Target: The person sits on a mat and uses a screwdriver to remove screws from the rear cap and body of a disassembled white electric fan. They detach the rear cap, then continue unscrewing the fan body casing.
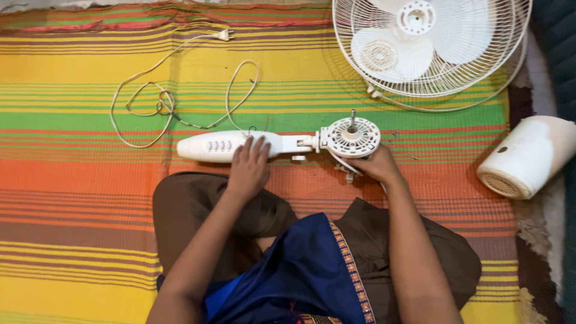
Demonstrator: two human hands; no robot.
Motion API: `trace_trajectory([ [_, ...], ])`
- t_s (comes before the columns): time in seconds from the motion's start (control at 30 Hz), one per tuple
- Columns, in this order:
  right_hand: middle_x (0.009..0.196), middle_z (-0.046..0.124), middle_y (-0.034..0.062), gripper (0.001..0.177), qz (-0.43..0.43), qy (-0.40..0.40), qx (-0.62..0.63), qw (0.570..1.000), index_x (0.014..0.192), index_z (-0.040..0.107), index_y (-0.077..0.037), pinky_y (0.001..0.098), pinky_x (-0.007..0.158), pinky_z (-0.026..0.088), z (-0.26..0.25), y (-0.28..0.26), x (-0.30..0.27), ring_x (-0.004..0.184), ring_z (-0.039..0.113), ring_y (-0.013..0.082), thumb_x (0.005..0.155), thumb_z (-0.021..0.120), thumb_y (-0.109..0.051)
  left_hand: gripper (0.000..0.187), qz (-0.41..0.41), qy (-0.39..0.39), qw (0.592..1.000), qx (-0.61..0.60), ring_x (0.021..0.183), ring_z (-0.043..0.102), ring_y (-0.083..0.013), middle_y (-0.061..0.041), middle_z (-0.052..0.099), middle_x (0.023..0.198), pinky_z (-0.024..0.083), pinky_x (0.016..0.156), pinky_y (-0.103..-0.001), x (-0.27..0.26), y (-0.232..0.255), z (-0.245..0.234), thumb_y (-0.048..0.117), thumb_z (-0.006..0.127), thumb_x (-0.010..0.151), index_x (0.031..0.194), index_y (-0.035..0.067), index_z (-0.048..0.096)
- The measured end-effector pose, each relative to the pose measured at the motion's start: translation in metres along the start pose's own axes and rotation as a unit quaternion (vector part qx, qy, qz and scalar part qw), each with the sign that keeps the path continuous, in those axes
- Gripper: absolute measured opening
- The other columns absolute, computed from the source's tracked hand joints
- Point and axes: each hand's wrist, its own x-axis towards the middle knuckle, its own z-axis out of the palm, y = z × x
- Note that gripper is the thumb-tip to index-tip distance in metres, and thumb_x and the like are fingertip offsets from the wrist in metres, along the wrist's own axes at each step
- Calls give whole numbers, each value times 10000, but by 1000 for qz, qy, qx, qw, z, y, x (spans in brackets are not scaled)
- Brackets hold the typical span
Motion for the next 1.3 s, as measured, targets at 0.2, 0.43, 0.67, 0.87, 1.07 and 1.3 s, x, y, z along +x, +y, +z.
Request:
trace_trajectory([
  [0.2,1134,785,90,517,-1,24,-60,998,1171,735,-34,342,879,577,2,12,3,1033,745,176,726,890,-247,911,-55,-36,998,2,1401,441,-313,-112,458,1534,380,1096,-540,-8,-39,-8,302,860,666,1485,185,478],
  [0.43,1093,789,116,545,-12,49,-156,986,1130,763,-44,383,852,601,-4,25,7,997,766,227,695,908,-340,713,-65,-6,992,105,1315,496,-213,-22,474,1546,387,1086,-505,-7,-57,8,177,682,844,1525,206,473],
  [0.67,1072,788,115,545,6,103,-105,989,1108,759,-34,385,834,590,-11,17,-6,983,763,227,668,899,-323,694,-50,-3,990,133,1337,485,-325,-40,493,1544,403,1026,-504,8,-78,23,110,630,876,1544,214,472],
  [0.87,1053,797,136,501,70,147,-111,980,1098,781,-5,354,818,594,-29,9,-22,944,771,202,715,882,-311,822,-49,15,998,48,1354,469,-394,-57,545,1468,390,1060,-580,26,-82,13,30,715,722,1491,236,511],
  [1.07,1055,778,134,516,145,219,16,965,1114,744,38,353,758,589,-53,8,-36,890,751,198,680,860,-215,879,0,26,998,-52,1343,481,-373,-72,544,1470,392,1064,-557,38,-68,10,51,769,629,1461,195,527],
  [1.3,1073,767,129,447,151,255,89,951,1140,725,48,329,801,578,-78,33,-48,922,738,211,737,793,-134,772,31,34,997,-64,1375,495,-294,-24,554,1472,388,1079,-484,52,-48,4,101,809,686,1411,196,561],
])
